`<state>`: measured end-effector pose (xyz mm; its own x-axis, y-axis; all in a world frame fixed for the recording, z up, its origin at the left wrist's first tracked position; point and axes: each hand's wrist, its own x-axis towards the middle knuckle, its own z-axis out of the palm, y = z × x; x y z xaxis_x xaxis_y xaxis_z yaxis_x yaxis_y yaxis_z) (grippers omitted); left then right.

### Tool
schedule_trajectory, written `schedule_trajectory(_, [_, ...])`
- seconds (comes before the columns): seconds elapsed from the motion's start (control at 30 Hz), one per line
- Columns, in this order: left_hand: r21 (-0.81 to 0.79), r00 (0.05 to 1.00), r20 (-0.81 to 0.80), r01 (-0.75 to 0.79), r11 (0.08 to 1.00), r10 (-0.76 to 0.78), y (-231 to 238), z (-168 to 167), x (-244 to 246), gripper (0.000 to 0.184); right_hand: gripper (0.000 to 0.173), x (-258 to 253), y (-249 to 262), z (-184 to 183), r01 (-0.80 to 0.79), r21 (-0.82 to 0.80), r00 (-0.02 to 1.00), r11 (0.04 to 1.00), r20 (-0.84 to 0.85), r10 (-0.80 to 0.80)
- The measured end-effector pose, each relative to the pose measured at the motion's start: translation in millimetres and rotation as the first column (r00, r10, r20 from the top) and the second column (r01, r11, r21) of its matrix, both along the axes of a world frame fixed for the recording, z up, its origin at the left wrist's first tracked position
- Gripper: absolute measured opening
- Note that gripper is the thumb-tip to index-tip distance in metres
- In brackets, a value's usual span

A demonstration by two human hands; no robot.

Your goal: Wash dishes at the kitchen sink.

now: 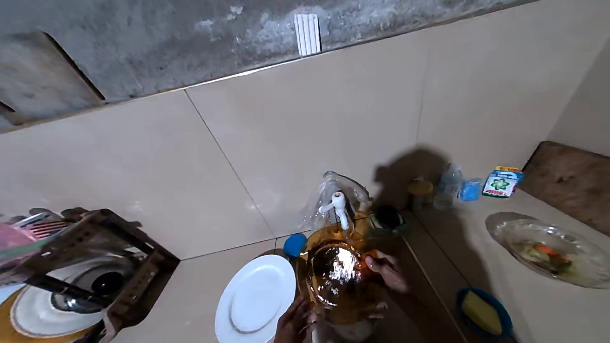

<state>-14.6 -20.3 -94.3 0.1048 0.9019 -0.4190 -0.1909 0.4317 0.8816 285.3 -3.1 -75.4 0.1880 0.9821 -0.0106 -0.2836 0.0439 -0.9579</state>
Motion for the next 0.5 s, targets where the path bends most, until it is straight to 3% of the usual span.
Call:
schedule_trajectory(0.27, [0.009, 0.999, -0.002, -0.039, 0.999, 0.039, -3.0, 2.8, -5.7, 0.041, 0.020, -19.3, 9.3, 25.6, -0.003, -0.116, 0.998, 0.993, 0.059, 0.010])
schedule_trajectory(0.5, [-0.001, 0.999, 0.014, -0.049, 0.999, 0.049, -2.8, 6.3, 2.3, 0.039, 0.021, -12.1, 8.1, 15.3, 0.016, -0.108, 1.000, 0.994, 0.025, -0.013])
